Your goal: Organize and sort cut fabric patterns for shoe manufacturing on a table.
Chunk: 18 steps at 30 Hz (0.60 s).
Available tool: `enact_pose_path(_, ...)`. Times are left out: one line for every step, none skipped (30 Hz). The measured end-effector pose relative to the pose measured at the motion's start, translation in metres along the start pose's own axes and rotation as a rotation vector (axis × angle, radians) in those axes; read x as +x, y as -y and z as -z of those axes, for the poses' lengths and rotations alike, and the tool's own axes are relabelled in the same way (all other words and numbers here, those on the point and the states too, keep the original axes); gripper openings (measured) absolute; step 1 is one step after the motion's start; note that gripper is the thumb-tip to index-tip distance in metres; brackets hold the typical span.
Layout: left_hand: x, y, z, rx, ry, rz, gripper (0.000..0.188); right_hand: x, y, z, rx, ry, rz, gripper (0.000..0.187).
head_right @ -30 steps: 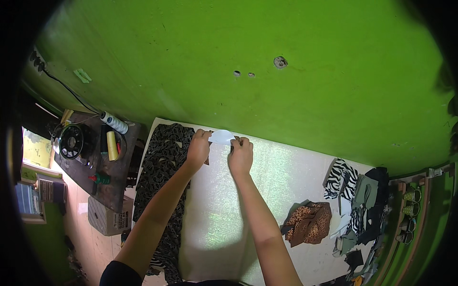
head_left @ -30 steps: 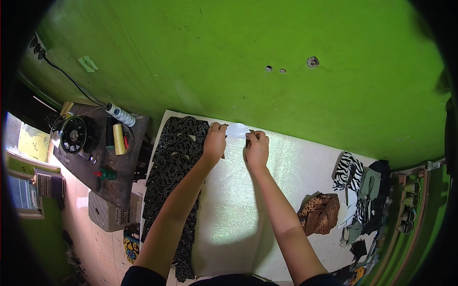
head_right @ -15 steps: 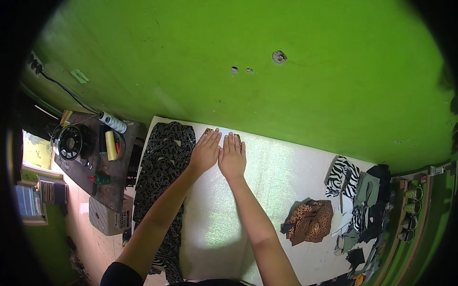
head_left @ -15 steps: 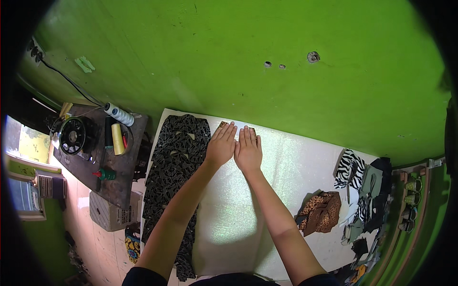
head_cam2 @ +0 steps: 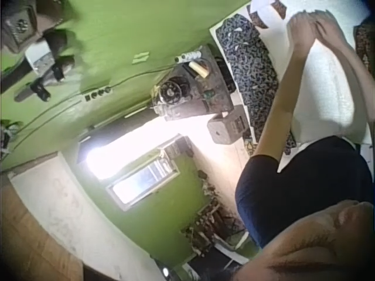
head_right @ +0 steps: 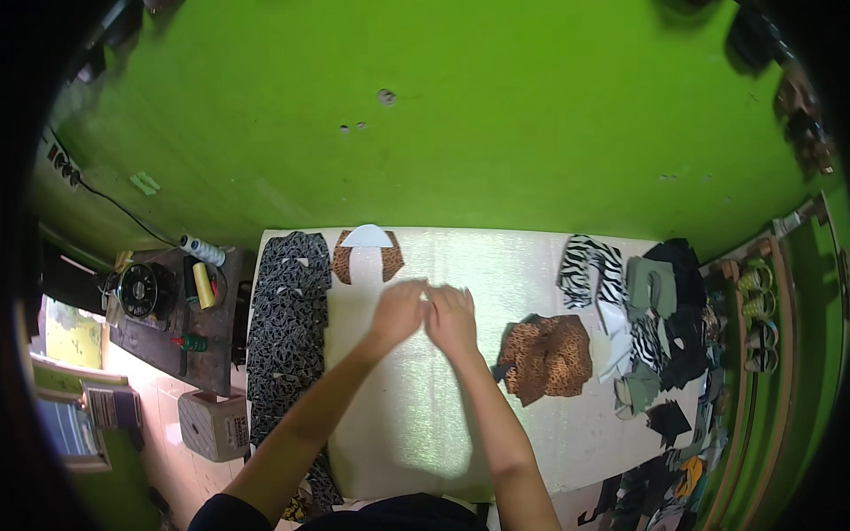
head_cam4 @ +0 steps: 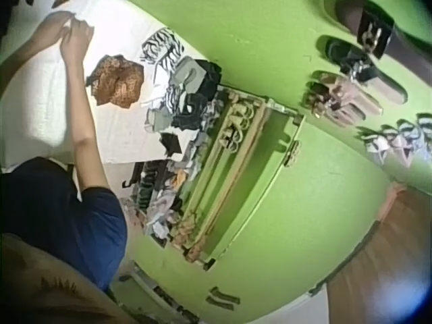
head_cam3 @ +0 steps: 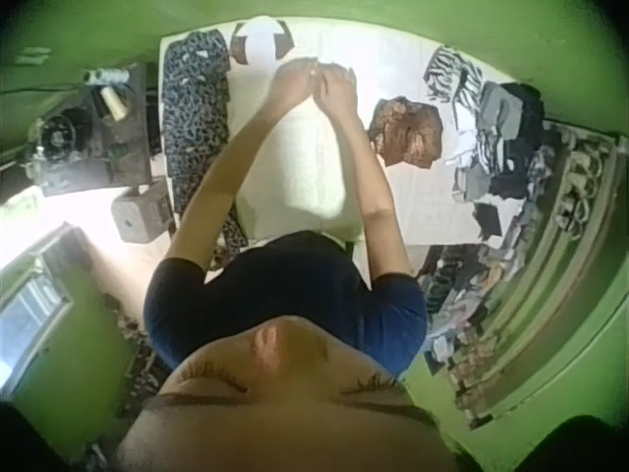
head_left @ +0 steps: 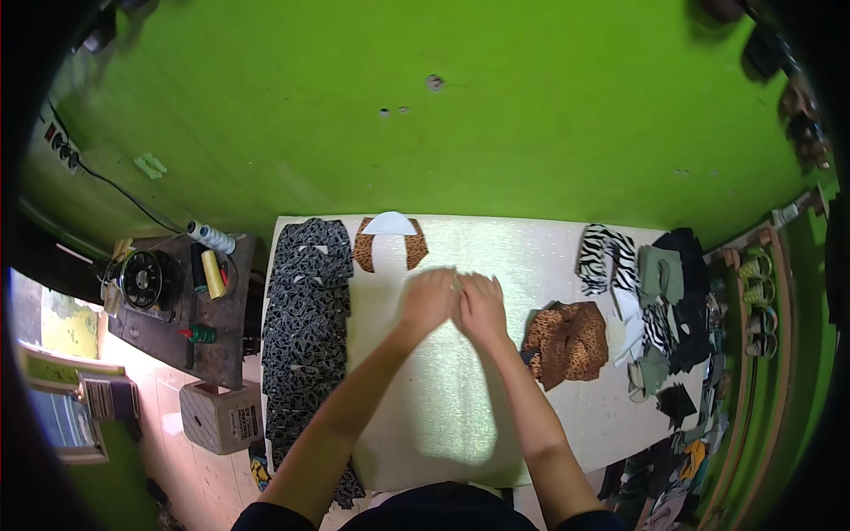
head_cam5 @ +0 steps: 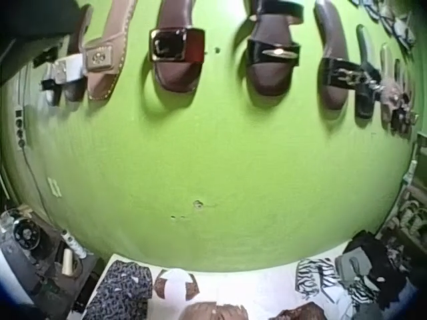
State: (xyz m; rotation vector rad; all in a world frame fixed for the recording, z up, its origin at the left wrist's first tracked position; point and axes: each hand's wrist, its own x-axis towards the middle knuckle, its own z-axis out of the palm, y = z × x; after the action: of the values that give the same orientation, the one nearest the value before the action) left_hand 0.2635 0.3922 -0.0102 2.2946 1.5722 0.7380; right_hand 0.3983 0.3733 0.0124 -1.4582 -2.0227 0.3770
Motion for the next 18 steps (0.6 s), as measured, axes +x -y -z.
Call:
enact_pose_path(-0.006,-0.029,-0.003,-0.065,0.017,0.01,0.031,-0.019,-0.007,0.021,0.031,-0.031,-0.031,0.025)
enact_pose_path(-0.01,-0.06,-0.002,-0.194,0.104,0.034,0.029,-0.036,-0.01,0.047,0.061,-0.09,-0.059,0.021)
enact_pose_path(-0.014,-0.081,-0.004,-0.201,0.153,0.011,0.024,-0.055,-0.019,0.062,0.064,-0.148,-0.075,0.022)
enact_pose_path(-0.018,-0.103,-0.005,-0.204,0.2,-0.005,0.022,-0.072,-0.031,0.077,0.06,-0.153,-0.083,0.022)
enact_pose_path(-0.021,-0.119,-0.015,-0.202,0.149,-0.061,0.021,-0.085,-0.042,0.091,0.006,-0.199,-0.138,0.023)
enact_pose_path(-0.025,-0.131,-0.021,-0.196,0.094,-0.111,0.02,-0.095,-0.051,0.105,-0.042,-0.24,-0.187,0.024)
enact_pose_path(-0.024,-0.145,-0.029,-0.204,0.093,-0.116,0.02,-0.104,-0.068,0.118,-0.052,-0.242,-0.188,0.024)
enact_pose_path(-0.022,-0.157,-0.037,-0.16,0.091,-0.15,0.021,-0.11,-0.087,0.129,-0.106,-0.208,-0.214,0.027)
enact_pose_path(-0.021,-0.167,-0.046,-0.113,0.087,-0.178,0.021,-0.112,-0.097,0.14,-0.156,-0.17,-0.235,0.03)
enact_pose_path(-0.019,-0.176,-0.055,-0.115,0.08,-0.174,0.021,-0.112,-0.106,0.149,-0.159,-0.168,-0.227,0.03)
enact_pose_path(-0.016,-0.182,-0.064,-0.116,0.026,-0.18,0.023,-0.109,-0.115,0.156,-0.205,-0.074,-0.164,0.034)
enact_pose_path(-0.016,-0.187,-0.075,-0.115,-0.022,-0.185,0.026,-0.105,-0.121,0.162,-0.249,0.019,-0.104,0.038)
enact_pose_path(-0.015,-0.193,-0.081,-0.099,-0.075,-0.215,0.027,-0.102,-0.126,0.167,-0.27,0.116,-0.08,0.045)
enact_pose_path(-0.014,-0.197,-0.086,-0.101,-0.076,-0.219,0.027,-0.1,-0.133,0.164,-0.275,0.1,-0.024,0.04)
enact_pose_path(-0.016,-0.199,-0.089,-0.045,-0.057,-0.17,0.026,-0.096,-0.14,0.16,-0.3,0.105,0.031,0.036)
enact_pose_path(-0.017,-0.201,-0.093,0.011,-0.042,-0.125,0.025,-0.094,-0.147,0.158,-0.328,0.106,0.089,0.032)
enact_pose_path(-0.018,-0.203,-0.097,0.052,-0.046,-0.092,0.024,-0.094,-0.152,0.155,-0.347,0.091,0.128,0.028)
enact_pose_path(-0.02,-0.203,-0.098,0.083,-0.016,-0.032,0.023,-0.088,-0.152,0.155,-0.359,0.076,0.182,0.024)
